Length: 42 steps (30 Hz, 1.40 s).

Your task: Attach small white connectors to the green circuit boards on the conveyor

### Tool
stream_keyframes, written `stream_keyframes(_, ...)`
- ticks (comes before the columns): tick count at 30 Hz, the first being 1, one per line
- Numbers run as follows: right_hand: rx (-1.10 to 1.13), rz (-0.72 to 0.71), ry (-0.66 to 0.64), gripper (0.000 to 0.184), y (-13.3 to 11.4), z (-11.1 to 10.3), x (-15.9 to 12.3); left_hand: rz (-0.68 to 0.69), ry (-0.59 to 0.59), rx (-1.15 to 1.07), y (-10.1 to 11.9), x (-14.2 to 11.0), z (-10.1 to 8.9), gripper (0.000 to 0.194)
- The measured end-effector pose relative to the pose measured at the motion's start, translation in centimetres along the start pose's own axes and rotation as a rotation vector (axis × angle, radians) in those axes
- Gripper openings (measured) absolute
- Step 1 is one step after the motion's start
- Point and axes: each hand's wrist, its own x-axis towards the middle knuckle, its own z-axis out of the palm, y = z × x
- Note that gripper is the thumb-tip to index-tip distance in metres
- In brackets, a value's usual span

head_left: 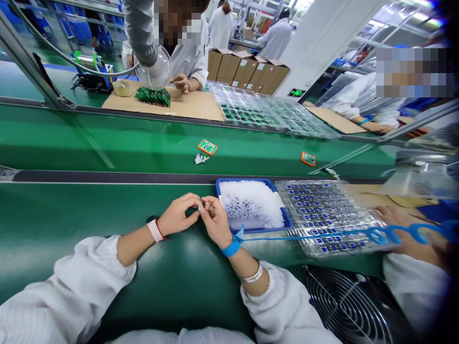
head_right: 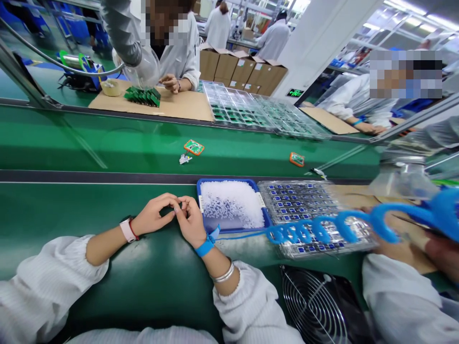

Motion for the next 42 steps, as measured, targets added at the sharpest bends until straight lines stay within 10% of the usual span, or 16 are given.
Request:
stream_keyframes(25,-0.018,-0.046,-0.026,0.02,-0.1,0.0,-0.1,-0.094,0.13,-0.014,-0.1,0.4,-0.4,0.013)
stream_keyframes(36,0.012,-0.021,-0.036,0.022,-0.6,0.3,0.3,-0.243,0.624,0.049,-7.7,8.0,-7.3,0.02)
stream_keyframes(42,-0.005,-0.009,-0.051,0.02,-0.3,0.4,0.5,-0.42,0.627,0.227,-11.2,9.2,-10.3,0.022)
